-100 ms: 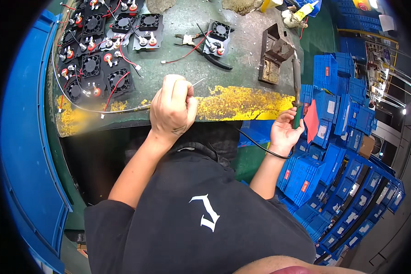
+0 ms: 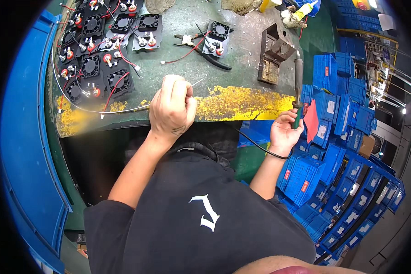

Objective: Soldering wires to small cooling fans at a factory workstation.

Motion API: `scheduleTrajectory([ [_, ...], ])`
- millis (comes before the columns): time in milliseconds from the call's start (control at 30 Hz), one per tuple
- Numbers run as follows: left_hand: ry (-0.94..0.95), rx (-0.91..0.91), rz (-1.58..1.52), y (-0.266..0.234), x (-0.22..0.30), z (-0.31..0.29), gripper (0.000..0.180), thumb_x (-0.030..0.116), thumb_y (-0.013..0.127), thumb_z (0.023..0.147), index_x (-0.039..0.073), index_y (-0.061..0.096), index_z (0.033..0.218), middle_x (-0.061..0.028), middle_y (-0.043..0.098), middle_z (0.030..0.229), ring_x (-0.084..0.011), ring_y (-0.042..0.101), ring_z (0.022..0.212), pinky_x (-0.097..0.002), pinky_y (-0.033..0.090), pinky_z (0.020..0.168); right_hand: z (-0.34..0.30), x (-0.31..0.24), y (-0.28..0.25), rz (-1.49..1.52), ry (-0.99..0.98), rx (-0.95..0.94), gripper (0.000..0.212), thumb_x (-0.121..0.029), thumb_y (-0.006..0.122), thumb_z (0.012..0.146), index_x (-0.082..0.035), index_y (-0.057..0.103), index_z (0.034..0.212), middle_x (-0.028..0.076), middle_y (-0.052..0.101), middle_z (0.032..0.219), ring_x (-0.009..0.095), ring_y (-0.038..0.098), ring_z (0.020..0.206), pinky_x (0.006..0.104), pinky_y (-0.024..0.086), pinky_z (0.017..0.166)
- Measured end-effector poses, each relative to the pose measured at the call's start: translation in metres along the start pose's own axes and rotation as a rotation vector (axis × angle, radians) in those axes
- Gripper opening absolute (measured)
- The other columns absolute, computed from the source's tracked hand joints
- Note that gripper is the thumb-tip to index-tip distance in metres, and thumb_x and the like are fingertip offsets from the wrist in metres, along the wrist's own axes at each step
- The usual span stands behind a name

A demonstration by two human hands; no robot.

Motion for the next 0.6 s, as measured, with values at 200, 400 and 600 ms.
scheduleTrajectory([
  [200, 0.012, 0.01, 0.001, 0.0, 0.001, 0.001, 0.02, -0.004, 0.066, 0.072, 0.005, 0.056, 0.087, -0.011, 0.057, 0.092, -0.0299, 0.062, 0.072, -0.0394, 0.051, 0.065, -0.009, 0.013, 0.011, 0.14, 0.162, 0.021, 0.026, -0.019, 0.065, 0.096, 0.004, 0.061, 0.106, 0.007, 0.064, 0.09, 0.015, 0.063, 0.08, 0.0253, 0.059, 0.069],
  [400, 0.003, 0.007, 0.003, 0.001, 0.001, 0.001, 0.02, -0.005, 0.066, 0.072, 0.005, 0.057, 0.087, -0.0109, 0.057, 0.092, -0.0297, 0.062, 0.072, -0.0395, 0.051, 0.064, -0.008, 0.02, 0.015, 0.188, 0.221, 0.0, 0.024, -0.019, 0.065, 0.096, 0.004, 0.061, 0.105, 0.007, 0.065, 0.09, 0.015, 0.063, 0.08, 0.0255, 0.059, 0.068],
  [600, 0.005, 0.009, 0.005, 0.0, 0.001, 0.002, 0.02, -0.004, 0.066, 0.072, 0.005, 0.057, 0.087, -0.0109, 0.057, 0.092, -0.0295, 0.062, 0.072, -0.0396, 0.051, 0.064, 0.0, 0.014, 0.02, -0.136, -0.042, -0.043, 0.029, -0.021, 0.058, 0.1, 0.005, 0.066, 0.11, 0.016, 0.067, 0.098, 0.022, 0.066, 0.089, 0.0286, 0.061, 0.078],
])
Point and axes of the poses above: each hand's wrist, its own z-axis towards the middle knuckle, its own y-axis out of the palm, x = y × z, the point moved 2 cm from there along z, towards the middle knuckle
